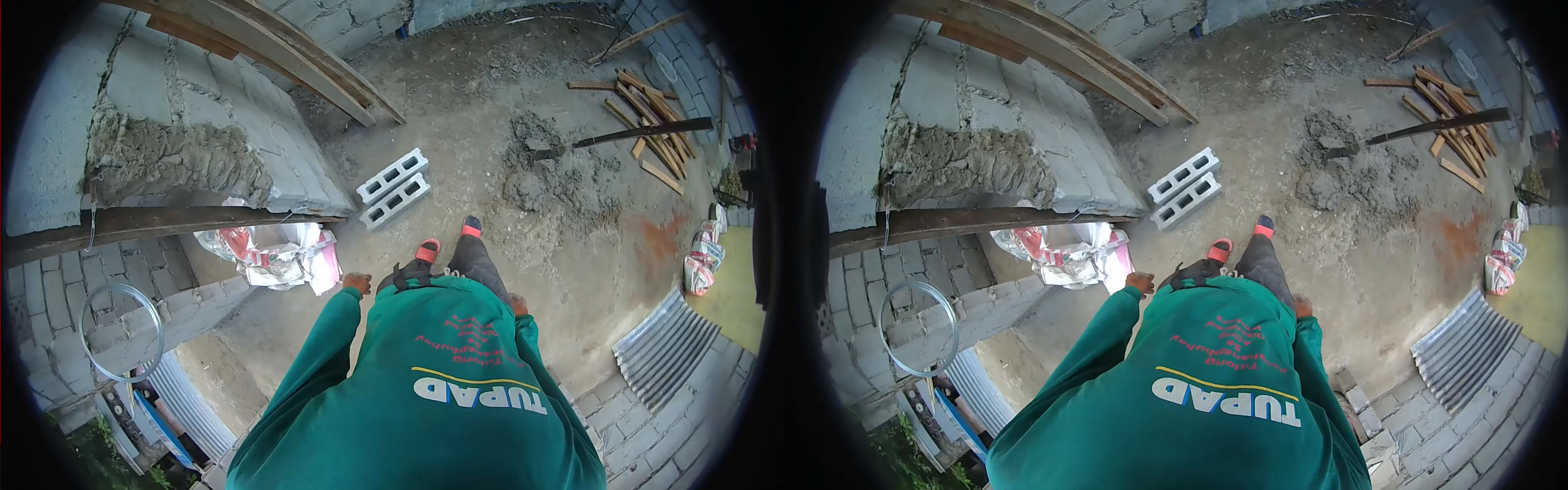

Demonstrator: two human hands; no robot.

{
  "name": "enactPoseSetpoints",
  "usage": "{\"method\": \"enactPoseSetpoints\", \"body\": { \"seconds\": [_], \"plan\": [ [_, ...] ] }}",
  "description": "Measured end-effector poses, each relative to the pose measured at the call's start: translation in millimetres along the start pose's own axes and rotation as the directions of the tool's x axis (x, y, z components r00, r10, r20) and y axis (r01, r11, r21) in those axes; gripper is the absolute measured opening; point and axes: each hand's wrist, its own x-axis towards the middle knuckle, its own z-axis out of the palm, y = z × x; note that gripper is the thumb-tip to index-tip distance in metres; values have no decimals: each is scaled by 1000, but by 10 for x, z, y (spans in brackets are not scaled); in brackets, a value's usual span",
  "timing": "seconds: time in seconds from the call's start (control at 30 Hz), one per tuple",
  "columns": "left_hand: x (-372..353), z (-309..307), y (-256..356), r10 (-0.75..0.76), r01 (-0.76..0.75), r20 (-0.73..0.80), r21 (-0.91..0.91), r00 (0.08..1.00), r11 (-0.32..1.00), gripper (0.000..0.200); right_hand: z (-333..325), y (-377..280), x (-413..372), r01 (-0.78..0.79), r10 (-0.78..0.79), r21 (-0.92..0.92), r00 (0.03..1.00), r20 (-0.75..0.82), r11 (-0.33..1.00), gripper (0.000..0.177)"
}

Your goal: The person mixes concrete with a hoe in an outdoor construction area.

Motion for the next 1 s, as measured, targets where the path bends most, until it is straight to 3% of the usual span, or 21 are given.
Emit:
{"method": "enactPoseSetpoints", "body": {
  "seconds": [0.03,0.1,0.17,0.2,0.23,0.27,0.3,0.33,0.37,0.4,0.47,0.6,0.7,0.73,0.8,0.83,0.87,0.9,0.93,0.97,1.0],
  "plan": [
    [-129,26,152,75,-75,12,268,997,960,40,-31,106,185,97,-93,-75,994,57,992,30],
    [-341,115,413,73,-72,11,348,997,935,43,-118,223,573,209,-191,-139,973,131,968,32],
    [-416,179,666,-129,131,31,-82,991,988,37,-237,251,1012,103,-33,-324,976,215,940,33],
    [-320,306,704,-51,50,4,173,999,984,35,-407,122,1191,119,-48,-322,974,221,939,33],
    [-267,397,759,27,-27,6,420,1000,907,32,-669,-66,1329,357,-191,-482,913,359,800,30],
    [-262,421,850,128,-91,-47,474,991,876,31,-863,-202,1476,570,-283,-578,810,513,584,28],
    [-228,391,939,121,-83,-52,470,991,879,31,-961,-282,1674,577,-289,-575,806,517,580,28],
    [-184,364,1025,-82,54,-210,-140,974,989,30,-1059,-358,1865,107,-5,-246,923,385,963,27],
    [-147,350,1112,-332,91,-213,-704,919,704,29,-1144,-400,2028,-425,329,189,859,393,885,25],
    [-161,246,1262,-332,91,-212,-705,919,703,29,-1223,-404,2190,-425,329,188,859,393,885,25],
    [-220,-88,1609,-202,-109,-361,-681,910,724,26,-1346,-379,2553,-319,250,164,907,341,933,26],
    [223,173,1550,-236,-161,-409,-730,881,664,26,-1432,-363,2980,-243,220,23,912,347,970,26],
    [27,85,1795,-288,-91,-404,-700,868,708,27,-1288,-164,3175,-179,182,-39,930,320,983,27],
    [-22,63,1858,-365,-1,-307,-767,879,642,25,-1094,95,3258,1,44,-124,931,361,992,27],
    [-16,90,1878,-434,89,-204,-820,878,565,23,-1032,-109,3244,-37,116,-186,893,435,982,27],
    [-19,123,1848,-441,123,-195,-794,876,595,23,-1008,-232,3229,-51,152,-219,869,470,974,27],
    [12,176,1787,-447,155,-187,-766,875,624,24,-928,-224,3207,198,7,-311,834,552,929,28],
    [86,274,1668,-446,156,-185,-767,876,623,24,-896,-268,3188,319,-51,-350,799,599,881,28],
    [211,382,1519,-225,68,-276,-482,934,874,28,-863,-314,3169,436,-110,-376,759,642,818,29],
    [324,396,1450,22,-61,-280,-133,960,989,32,-864,-421,3151,614,-247,-426,718,650,664,29],
    [284,16,1700,26,-13,-49,256,998,967,40,-865,-530,3164,750,-369,-466,646,668,470,30]
  ]
}}
